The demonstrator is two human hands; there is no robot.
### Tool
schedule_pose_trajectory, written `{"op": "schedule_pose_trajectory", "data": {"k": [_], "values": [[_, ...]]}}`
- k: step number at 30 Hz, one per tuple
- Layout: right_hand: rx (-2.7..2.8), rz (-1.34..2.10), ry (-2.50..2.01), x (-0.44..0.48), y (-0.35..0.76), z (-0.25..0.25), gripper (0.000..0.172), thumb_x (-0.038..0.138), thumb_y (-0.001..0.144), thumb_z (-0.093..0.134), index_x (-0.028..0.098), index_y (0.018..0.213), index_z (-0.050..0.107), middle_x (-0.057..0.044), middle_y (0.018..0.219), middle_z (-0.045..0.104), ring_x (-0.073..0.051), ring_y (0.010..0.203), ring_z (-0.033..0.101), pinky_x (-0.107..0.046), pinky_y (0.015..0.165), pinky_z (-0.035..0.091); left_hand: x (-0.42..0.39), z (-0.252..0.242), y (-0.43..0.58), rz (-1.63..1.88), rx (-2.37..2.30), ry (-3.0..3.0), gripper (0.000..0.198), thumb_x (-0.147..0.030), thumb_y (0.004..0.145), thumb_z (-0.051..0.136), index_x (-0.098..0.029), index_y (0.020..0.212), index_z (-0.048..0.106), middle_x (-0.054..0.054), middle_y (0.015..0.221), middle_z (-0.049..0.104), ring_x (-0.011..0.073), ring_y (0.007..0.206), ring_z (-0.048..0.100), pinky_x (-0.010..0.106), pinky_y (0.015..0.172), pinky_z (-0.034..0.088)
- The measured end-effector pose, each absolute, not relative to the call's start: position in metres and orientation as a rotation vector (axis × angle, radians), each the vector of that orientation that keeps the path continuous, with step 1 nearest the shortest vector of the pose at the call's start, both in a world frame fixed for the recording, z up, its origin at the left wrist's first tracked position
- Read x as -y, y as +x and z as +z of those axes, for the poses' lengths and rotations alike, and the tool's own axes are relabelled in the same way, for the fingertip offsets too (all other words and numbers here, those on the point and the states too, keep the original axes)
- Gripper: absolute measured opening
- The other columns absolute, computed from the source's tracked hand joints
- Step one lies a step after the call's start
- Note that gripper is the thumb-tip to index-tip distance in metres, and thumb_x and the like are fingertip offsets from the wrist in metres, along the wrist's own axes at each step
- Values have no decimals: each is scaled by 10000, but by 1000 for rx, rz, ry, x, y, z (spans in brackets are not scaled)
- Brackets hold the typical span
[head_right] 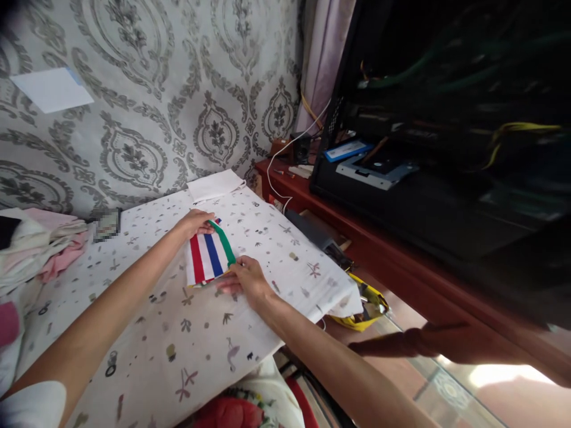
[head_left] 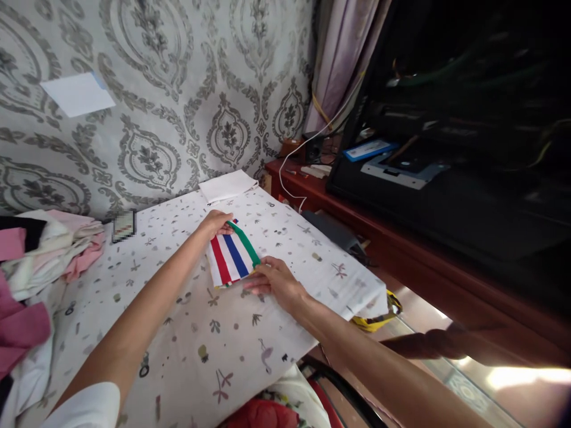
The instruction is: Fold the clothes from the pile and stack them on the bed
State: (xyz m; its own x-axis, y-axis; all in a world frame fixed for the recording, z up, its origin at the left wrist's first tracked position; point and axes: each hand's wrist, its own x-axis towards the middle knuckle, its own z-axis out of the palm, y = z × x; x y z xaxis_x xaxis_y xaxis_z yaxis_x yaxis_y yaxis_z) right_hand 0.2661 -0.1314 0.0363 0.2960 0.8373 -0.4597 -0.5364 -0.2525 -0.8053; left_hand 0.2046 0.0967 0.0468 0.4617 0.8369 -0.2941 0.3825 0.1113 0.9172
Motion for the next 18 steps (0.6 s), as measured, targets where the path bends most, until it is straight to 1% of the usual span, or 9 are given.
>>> {"op": "schedule_pose_trajectory", "data": {"k": [2, 4, 6, 8, 10, 13, 15, 16, 18], "values": [[328, 1340, -1270, 131, 270, 37, 167, 93, 833, 584, 195, 763, 471, -44, 661, 699, -180, 583, 726, -209, 492, 541, -96, 43, 206, 489, -1124, 1513, 197, -274, 823, 734, -128, 779, 611, 13, 544, 584, 149, 541, 637, 322, 695, 611], [341, 1332, -1286, 131, 273, 37, 155, 92, 856, 560, 191, 771, 476, -49, 664, 697, -178, 590, 728, -204, 493, 540, -93, 42, 202, 527, -1105, 1541, 126, -241, 869, 664, -122, 874, 624, 19, 610, 613, 145, 596, 663, 314, 753, 605], [357, 1331, -1296, 130, 276, 36, 139, 105, 870, 552, 191, 786, 483, -51, 671, 701, -174, 590, 726, -207, 497, 542, -86, 42, 193, 574, -1075, 1570, 153, -218, 895, 606, -128, 1016, 628, 40, 741, 672, 153, 722, 702, 316, 839, 589], [380, 1342, -1294, 130, 278, 34, 125, 130, 868, 565, 196, 800, 483, -50, 674, 705, -171, 578, 719, -215, 502, 543, -72, 42, 179, 603, -1004, 1772, 257, -245, 913, 571, -152, 1147, 619, 81, 947, 722, 192, 929, 712, 354, 948, 551], [407, 1361, -1286, 131, 280, 30, 117, 173, 858, 587, 203, 817, 481, -44, 678, 706, -170, 576, 714, -227, 512, 543, -52, 38, 163, 587, -899, 2163, 354, -325, 946, 523, -172, 1256, 599, 124, 1185, 701, 252, 1156, 645, 424, 1068, 470], [498, 1332, -1379, 135, 285, 24, 144, 284, 845, 603, 215, 902, 490, 0, 636, 677, -155, 483, 643, -232, 455, 472, -22, 25, 145, 435, -833, 2664, 524, -464, 992, 419, -153, 1405, 508, 170, 1449, 551, 309, 1393, 457, 514, 1191, 297], [680, 1127, -1559, 135, 290, 23, 202, 336, 849, 584, 218, 997, 514, 54, 554, 604, -141, 418, 545, -233, 435, 398, -7, 15, 141, 311, -889, 2789, 622, -532, 1000, 375, -123, 1463, 448, 186, 1546, 430, 314, 1476, 332, 529, 1226, 213], [813, 967, -1652, 133, 292, 24, 220, 342, 861, 563, 215, 1037, 531, 72, 524, 564, -142, 423, 517, -240, 453, 384, -3, 11, 141, 271, -915, 2823, 655, -554, 1003, 351, -112, 1479, 428, 187, 1577, 376, 309, 1500, 277, 528, 1235, 187], [1105, 636, -1772, 118, 297, 29, 232, 319, 897, 512, 208, 1091, 573, 65, 538, 550, -159, 509, 547, -261, 539, 409, 1, 5, 143, 240, -942, 2867, 693, -578, 1009, 298, -100, 1499, 404, 182, 1606, 313, 300, 1520, 220, 529, 1241, 164]]}}
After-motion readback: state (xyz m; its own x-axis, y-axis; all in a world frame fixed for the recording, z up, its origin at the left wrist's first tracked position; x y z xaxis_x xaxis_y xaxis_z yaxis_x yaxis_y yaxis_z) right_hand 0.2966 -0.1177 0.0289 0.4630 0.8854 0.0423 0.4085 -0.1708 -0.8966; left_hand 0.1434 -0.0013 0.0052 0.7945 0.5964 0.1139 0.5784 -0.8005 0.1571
